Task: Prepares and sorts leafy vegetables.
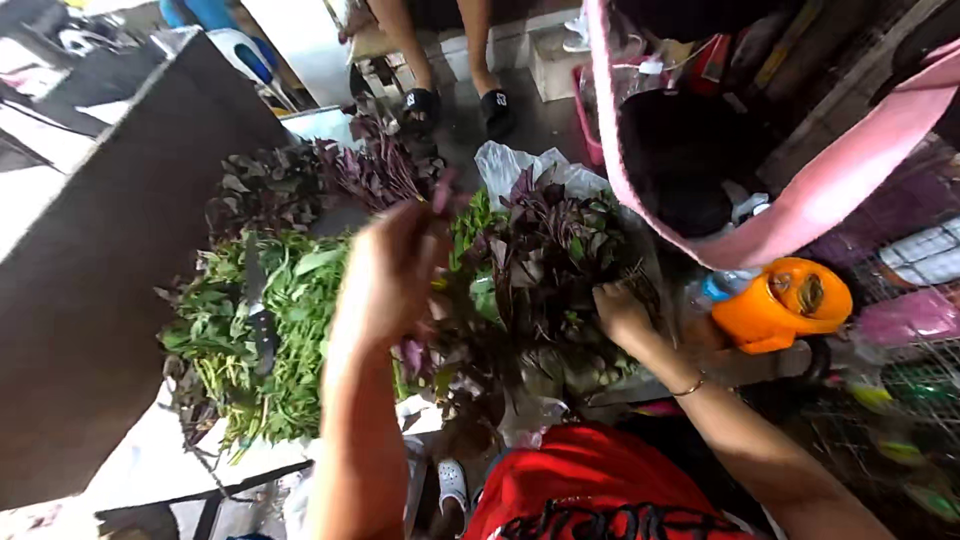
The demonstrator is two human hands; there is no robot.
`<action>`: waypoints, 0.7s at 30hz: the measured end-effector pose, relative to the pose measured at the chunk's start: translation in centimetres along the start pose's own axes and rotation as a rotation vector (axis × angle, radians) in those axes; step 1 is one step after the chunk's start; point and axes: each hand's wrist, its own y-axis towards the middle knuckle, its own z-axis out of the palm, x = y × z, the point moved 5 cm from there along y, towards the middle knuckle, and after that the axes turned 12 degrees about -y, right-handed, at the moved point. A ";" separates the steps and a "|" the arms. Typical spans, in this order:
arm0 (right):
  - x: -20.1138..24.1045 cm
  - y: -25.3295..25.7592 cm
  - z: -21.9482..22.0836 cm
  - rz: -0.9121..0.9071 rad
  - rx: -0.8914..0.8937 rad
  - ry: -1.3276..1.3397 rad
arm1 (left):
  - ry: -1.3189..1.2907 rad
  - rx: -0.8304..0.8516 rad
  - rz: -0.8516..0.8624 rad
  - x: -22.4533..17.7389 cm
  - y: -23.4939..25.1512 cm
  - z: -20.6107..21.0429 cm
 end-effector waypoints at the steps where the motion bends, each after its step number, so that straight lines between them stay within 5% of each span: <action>1: 0.4 0.5 0.3 0.001 -0.019 -0.054 | -0.027 0.068 -0.016 1.3 0.6 1.4; 6: 1.0 1.8 -0.4 -0.013 -0.020 -0.094 | -0.325 0.233 0.035 4.2 1.6 3.9; 11: -0.1 -1.6 -6.9 0.029 0.059 -0.026 | -0.695 0.290 0.053 4.9 2.3 3.3; 17: -8.8 -8.5 -11.3 -0.081 0.118 0.072 | -0.703 0.247 -0.007 5.0 1.8 1.7; 21: -12.8 -13.9 -11.8 -0.165 0.078 0.388 | -0.740 0.206 -0.034 5.4 1.5 1.0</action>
